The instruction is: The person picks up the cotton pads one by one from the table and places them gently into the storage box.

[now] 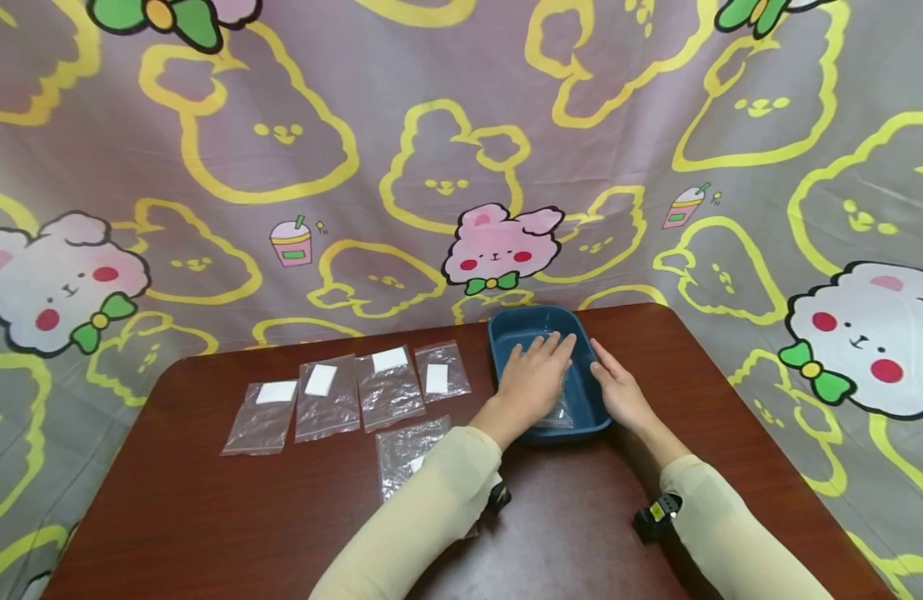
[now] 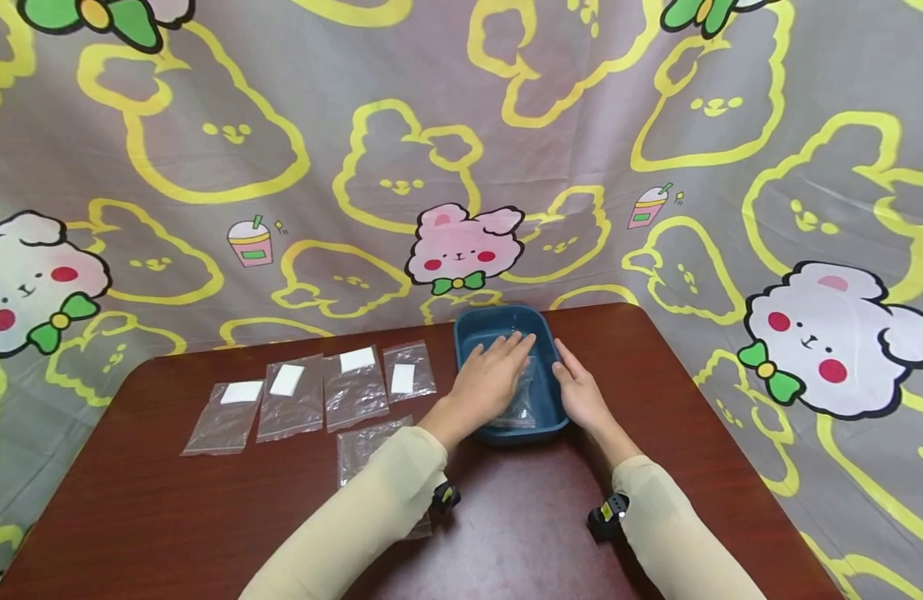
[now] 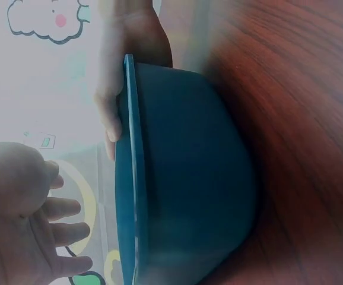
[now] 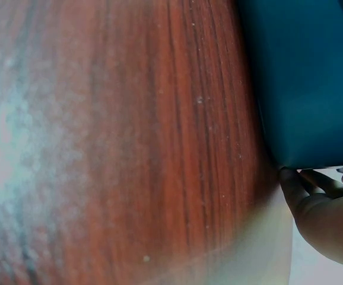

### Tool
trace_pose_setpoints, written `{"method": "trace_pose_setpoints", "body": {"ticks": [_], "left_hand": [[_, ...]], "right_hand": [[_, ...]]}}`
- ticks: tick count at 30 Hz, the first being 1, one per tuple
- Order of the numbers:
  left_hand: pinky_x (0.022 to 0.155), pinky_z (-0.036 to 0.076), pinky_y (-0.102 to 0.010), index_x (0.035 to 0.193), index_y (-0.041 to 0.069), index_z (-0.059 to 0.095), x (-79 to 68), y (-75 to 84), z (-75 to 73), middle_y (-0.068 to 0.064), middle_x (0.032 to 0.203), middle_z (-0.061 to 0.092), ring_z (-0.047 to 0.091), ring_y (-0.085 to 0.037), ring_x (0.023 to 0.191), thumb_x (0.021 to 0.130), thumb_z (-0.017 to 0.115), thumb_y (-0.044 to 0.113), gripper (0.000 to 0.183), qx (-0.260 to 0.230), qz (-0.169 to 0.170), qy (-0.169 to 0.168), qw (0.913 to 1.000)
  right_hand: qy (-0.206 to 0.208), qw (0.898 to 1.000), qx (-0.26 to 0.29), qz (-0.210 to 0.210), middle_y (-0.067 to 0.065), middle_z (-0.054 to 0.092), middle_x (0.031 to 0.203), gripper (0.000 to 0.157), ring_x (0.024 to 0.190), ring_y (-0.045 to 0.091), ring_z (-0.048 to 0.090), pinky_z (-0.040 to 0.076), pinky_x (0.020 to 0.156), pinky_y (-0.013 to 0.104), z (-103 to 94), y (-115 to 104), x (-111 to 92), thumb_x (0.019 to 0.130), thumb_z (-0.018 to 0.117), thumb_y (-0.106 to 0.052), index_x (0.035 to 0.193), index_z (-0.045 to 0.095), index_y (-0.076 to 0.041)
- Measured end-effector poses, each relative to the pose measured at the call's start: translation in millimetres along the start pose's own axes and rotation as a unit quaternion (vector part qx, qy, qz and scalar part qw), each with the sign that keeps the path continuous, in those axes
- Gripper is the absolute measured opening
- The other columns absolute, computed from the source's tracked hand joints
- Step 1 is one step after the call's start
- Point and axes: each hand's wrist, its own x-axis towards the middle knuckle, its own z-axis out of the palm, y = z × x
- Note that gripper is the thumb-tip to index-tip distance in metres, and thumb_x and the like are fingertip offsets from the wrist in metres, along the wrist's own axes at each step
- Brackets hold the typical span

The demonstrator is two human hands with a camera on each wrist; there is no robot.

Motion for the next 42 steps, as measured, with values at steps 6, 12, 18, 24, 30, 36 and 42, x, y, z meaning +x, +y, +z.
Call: {"method": "trace_pose_setpoints", "body": {"ticks": [6,12,18,24,30,36,42], "left_hand": [[0.115,0.034,-0.052,0.157,0.021,0.037,-11.8,-3.6,-1.5,-0.004,0.158,0.04,0.039,-0.027,0.144,0.109,0.039,0.034,0.05,0.002,-0.001,0.0,1.0],[0.116,0.031,-0.052,0.158,0.021,0.035,-22.9,-12.3,-3.2,-0.004,0.16,0.037,0.037,-0.026,0.145,0.109,0.038,0.036,0.051,0.007,-0.014,-0.005,0.9999],[0.117,0.029,-0.052,0.158,0.02,0.036,-37.6,-25.7,-3.3,-0.005,0.16,0.037,0.037,-0.027,0.145,0.11,0.037,0.035,0.05,0.008,-0.016,0.012,0.9998],[0.115,0.033,-0.054,0.156,0.017,0.039,-56.9,-45.9,-0.8,-0.008,0.157,0.041,0.04,-0.028,0.143,0.11,0.038,0.034,0.048,0.013,-0.014,0.046,0.9988],[0.115,0.032,-0.056,0.156,0.017,0.04,-76.2,-65.3,2.2,-0.009,0.157,0.04,0.039,-0.028,0.143,0.11,0.037,0.034,0.048,-0.019,-0.046,0.05,0.9975],[0.112,0.034,-0.058,0.153,0.014,0.044,-101.4,-81.2,8.4,-0.012,0.154,0.044,0.044,-0.032,0.14,0.109,0.042,0.031,0.047,-0.04,-0.058,0.076,0.9946],[0.108,0.037,-0.062,0.149,0.01,0.048,-126.7,-101.3,19.0,-0.016,0.15,0.049,0.049,-0.037,0.135,0.106,0.05,0.03,0.047,-0.049,-0.061,0.114,0.9903]], "right_hand": [[0.007,1.0,-0.003,0.006,0.015,0.02,0.165,0.054,0.15,0.038,0.017,0.017,0.118,0.061,-0.3,2,-3,0.111,0.036,-0.029,0.162,0.021,-0.02],[0.015,1.0,-0.009,0.005,0.015,0.021,0.165,0.054,0.15,0.038,0.017,0.016,0.119,0.06,-1.6,1,-5,0.111,0.037,-0.029,0.162,0.022,-0.019],[0.013,1.0,-0.018,0.003,0.016,0.019,0.165,0.054,0.151,0.039,0.016,0.015,0.119,0.06,-3.7,2,-5,0.111,0.036,-0.029,0.162,0.021,-0.018],[0.015,1.0,-0.018,-0.003,0.016,0.02,0.165,0.054,0.151,0.038,0.016,0.015,0.119,0.059,-4.1,4,-7,0.111,0.036,-0.03,0.162,0.022,-0.018],[0.012,1.0,-0.013,-0.001,0.015,0.019,0.165,0.055,0.151,0.037,0.015,0.014,0.119,0.059,-3.6,3,-6,0.111,0.036,-0.031,0.162,0.021,-0.018],[0.008,1.0,-0.007,-0.001,0.015,0.018,0.166,0.054,0.151,0.037,0.014,0.014,0.119,0.059,-0.8,2,-5,0.111,0.036,-0.03,0.162,0.021,-0.018],[0.007,1.0,-0.004,-0.005,0.014,0.018,0.166,0.054,0.151,0.037,0.014,0.014,0.119,0.06,1.9,-1,-3,0.111,0.036,-0.031,0.162,0.021,-0.019]]}}
